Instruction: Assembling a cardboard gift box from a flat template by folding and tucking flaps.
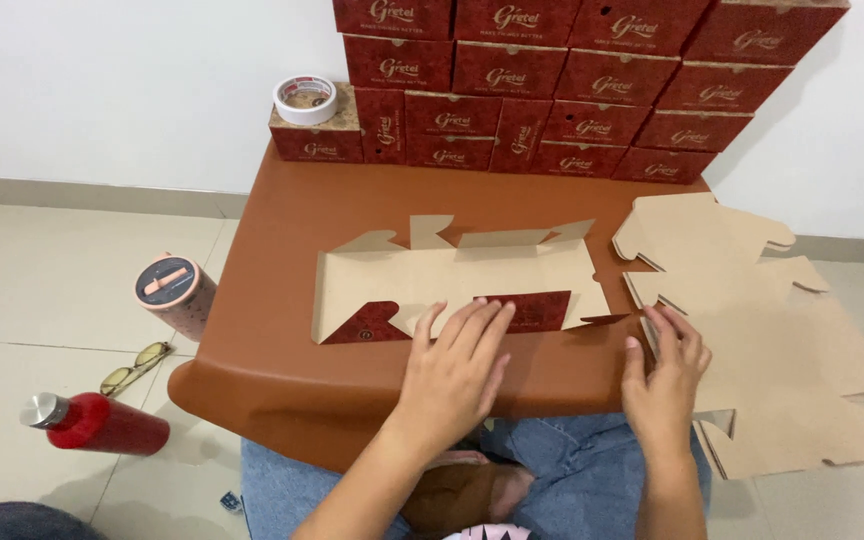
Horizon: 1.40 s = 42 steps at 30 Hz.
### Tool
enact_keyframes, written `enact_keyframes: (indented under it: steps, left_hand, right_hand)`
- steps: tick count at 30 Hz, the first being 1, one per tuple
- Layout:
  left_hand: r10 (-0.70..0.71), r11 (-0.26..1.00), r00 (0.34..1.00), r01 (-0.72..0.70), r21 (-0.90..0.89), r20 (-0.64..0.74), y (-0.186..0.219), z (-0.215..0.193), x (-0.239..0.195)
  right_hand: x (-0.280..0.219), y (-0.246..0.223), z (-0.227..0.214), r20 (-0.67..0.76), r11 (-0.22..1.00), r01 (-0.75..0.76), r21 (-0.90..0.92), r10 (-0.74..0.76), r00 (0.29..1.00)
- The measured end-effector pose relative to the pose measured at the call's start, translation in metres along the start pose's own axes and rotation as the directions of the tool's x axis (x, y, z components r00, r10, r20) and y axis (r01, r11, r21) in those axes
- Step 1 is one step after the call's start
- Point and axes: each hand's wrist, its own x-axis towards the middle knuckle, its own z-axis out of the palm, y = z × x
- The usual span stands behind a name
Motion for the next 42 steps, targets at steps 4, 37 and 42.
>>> enact_keyframes:
  steps: [4,37,42]
  left_hand:
    - [-0.080,0.996,0.993,0.078,0.033,0.082,-0.026,0.044,0.031]
    - [-0.001,0.982,0.903,0.081,-0.170,0.429,-0.031,0.020,0.039]
    - [0.121,0.992,0.931,-0.120,-0.027,0.344,-0.025,0.019,0.029]
  right_hand:
    - [0.003,-0.004,-0.001,0.080,1.000,0.021,0.002,-0.021,0.997]
    - [0.044,-0.040,0.005,0.113,0.876,0.330,0.352,-0.390,0.914]
    - [0.088,-0.066,-0.007,0.284,0.898,0.242,0.368,-0.357,0.890]
